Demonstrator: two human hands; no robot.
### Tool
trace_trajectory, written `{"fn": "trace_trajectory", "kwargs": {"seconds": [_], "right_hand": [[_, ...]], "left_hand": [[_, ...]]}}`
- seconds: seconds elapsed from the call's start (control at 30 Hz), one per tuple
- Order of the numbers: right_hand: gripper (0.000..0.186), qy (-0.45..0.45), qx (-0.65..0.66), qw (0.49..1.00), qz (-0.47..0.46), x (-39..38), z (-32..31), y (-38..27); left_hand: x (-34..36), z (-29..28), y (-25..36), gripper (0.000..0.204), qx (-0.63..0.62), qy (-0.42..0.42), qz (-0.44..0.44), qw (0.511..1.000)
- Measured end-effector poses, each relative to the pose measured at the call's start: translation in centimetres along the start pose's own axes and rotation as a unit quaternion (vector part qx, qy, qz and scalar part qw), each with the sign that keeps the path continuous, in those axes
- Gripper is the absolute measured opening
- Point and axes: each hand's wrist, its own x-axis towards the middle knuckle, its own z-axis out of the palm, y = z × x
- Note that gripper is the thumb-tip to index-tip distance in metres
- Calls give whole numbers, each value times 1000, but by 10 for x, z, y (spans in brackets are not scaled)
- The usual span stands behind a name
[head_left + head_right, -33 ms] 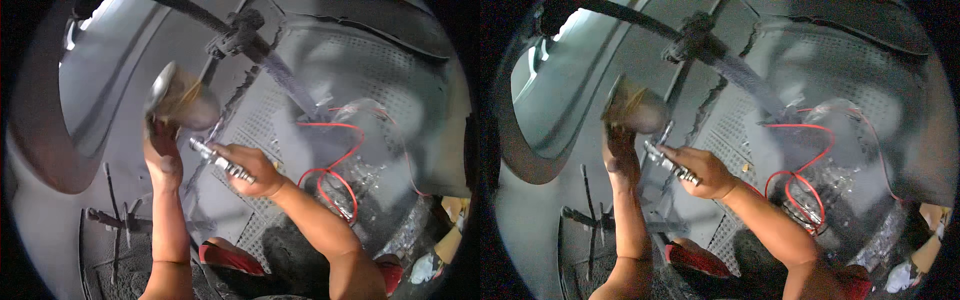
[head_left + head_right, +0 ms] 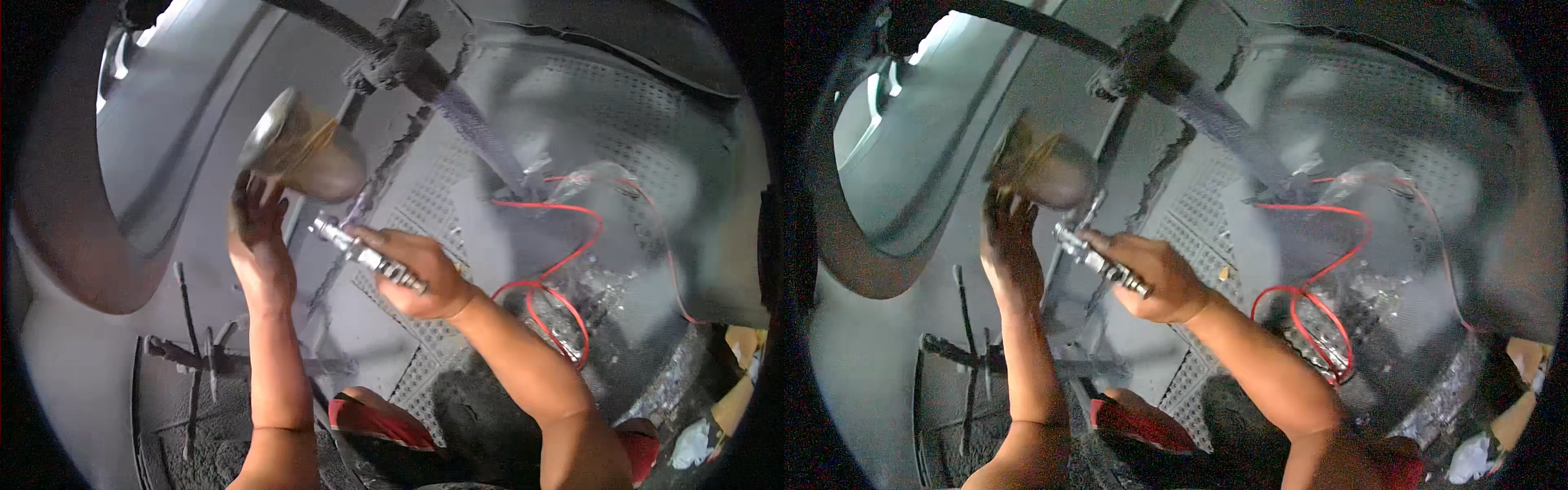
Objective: The recorder prepares paint equipment and then uses a spray gun to paint a car wheel in a workshop paint booth.
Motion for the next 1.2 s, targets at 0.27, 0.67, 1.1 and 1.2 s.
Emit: {"fn": "trace_trajectory", "kwargs": {"seconds": [0.27, 0.67, 1.1, 1.2], "right_hand": [[48, 41, 236, 962, 133, 48, -29, -36], [41, 108, 330, 931, 115, 73, -43, -62], [40, 141, 241, 953, 117, 61, -49, -46], [21, 131, 240, 956, 103, 61, -51, -41]], "left_hand": [[43, -122, -28, 31, 303, 219, 173, 911], [41, -93, -13, 19, 238, 231, 295, 896], [-37, 55, 103, 57, 321, 189, 293, 880], [-33, 28, 85, 89, 242, 122, 358, 893]]}}
